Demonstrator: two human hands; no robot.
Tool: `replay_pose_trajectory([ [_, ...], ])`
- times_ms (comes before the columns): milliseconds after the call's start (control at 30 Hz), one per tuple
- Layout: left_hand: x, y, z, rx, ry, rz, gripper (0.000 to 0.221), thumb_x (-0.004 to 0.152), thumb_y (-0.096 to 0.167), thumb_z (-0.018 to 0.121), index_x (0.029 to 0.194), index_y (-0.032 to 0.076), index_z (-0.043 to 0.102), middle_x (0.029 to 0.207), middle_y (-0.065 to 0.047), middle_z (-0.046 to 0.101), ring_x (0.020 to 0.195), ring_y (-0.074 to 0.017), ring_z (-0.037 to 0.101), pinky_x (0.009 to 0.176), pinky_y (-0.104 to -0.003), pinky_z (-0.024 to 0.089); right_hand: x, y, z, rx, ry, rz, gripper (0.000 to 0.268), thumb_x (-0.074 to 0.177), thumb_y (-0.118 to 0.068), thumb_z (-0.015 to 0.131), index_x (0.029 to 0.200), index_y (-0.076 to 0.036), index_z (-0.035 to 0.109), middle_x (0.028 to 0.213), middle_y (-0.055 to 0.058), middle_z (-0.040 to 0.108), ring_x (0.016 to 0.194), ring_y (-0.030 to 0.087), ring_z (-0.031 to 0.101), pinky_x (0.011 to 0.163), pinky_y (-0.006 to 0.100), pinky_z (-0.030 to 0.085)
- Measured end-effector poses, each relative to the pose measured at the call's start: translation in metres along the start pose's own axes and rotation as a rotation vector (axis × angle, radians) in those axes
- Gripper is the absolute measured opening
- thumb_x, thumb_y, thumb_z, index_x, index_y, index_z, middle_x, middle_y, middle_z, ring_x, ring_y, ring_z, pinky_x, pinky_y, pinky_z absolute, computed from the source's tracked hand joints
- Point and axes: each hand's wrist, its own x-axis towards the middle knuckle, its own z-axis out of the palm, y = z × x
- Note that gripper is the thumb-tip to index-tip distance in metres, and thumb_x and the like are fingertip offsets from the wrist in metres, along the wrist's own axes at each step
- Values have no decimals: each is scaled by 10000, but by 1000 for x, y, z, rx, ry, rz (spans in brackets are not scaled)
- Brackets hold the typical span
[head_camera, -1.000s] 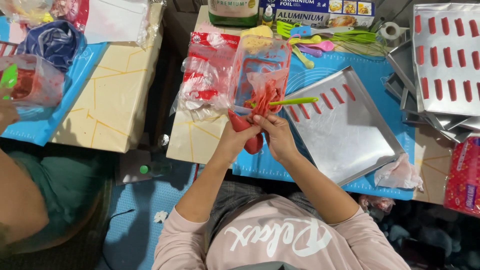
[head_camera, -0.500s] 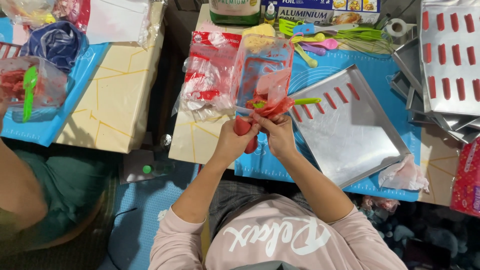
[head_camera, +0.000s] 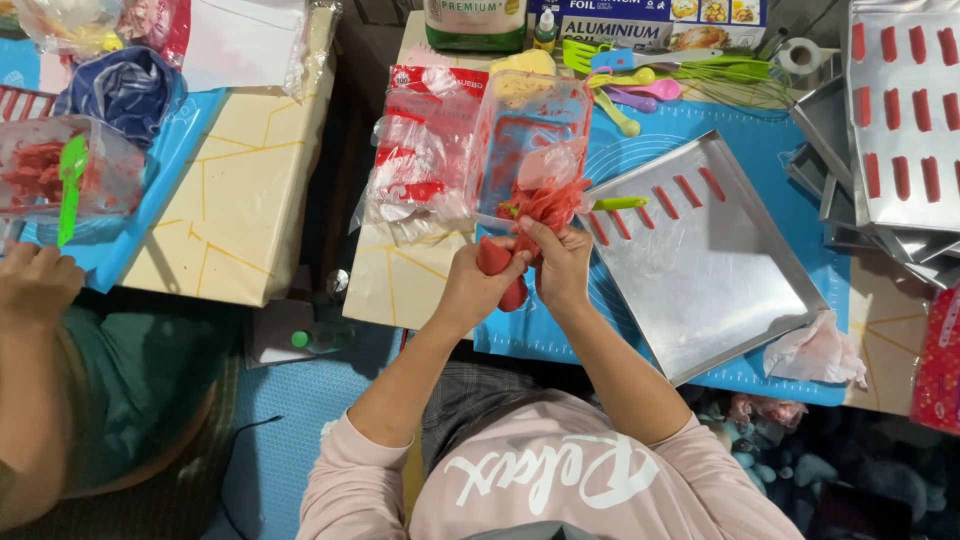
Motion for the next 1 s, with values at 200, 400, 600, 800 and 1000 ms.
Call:
replay_pose_trajectory([
  [200, 4, -1, 4, -5, -16, 10, 192, 864, 276, 805, 999, 142, 788, 804, -107, 744, 805, -197, 701, 801, -394, 550, -2, -9, 10, -2, 40, -49, 214, 837, 5, 768, 636, 3, 695, 440, 114, 552, 354, 120, 557, 389, 239, 496],
  [400, 5, 12, 7, -57, -45, -16, 143, 851, 247, 812, 961, 157, 793, 758, -103, 719, 758, -175, 678, 766, -376, 547, 3, -25, 13, -42, 14, 20, 197, 879, -87, 754, 711, 15, 750, 506, 107, 627, 403, 102, 585, 432, 228, 479],
  [600, -3, 36, -2, -491, -121, -164, 117, 792, 77, 801, 891, 57, 740, 678, -128, 701, 720, -194, 706, 739, -331, 564, -6, -41, -26, 245, -486, 335, 226, 977, -182, 690, 876, 19, 665, 800, 164, 671, 745, 240, 657, 771, 375, 553],
  [800, -6, 38, -7, -635, -203, -311, 331, 734, -20, 861, 947, 55, 619, 704, -158, 674, 635, -282, 704, 706, -416, 564, 13, -12, -56, 315, -702, 381, 198, 880, -120, 758, 986, 42, 717, 795, 215, 717, 755, 360, 764, 728, 420, 610],
  [1000, -12, 36, -5, -558, -243, -253, 193, 778, 103, 861, 847, 41, 691, 652, -160, 678, 657, -255, 699, 701, -376, 548, 14, 30, -68, 249, -449, 439, 233, 928, -205, 739, 850, 2, 667, 555, 136, 649, 522, 283, 732, 570, 369, 622],
])
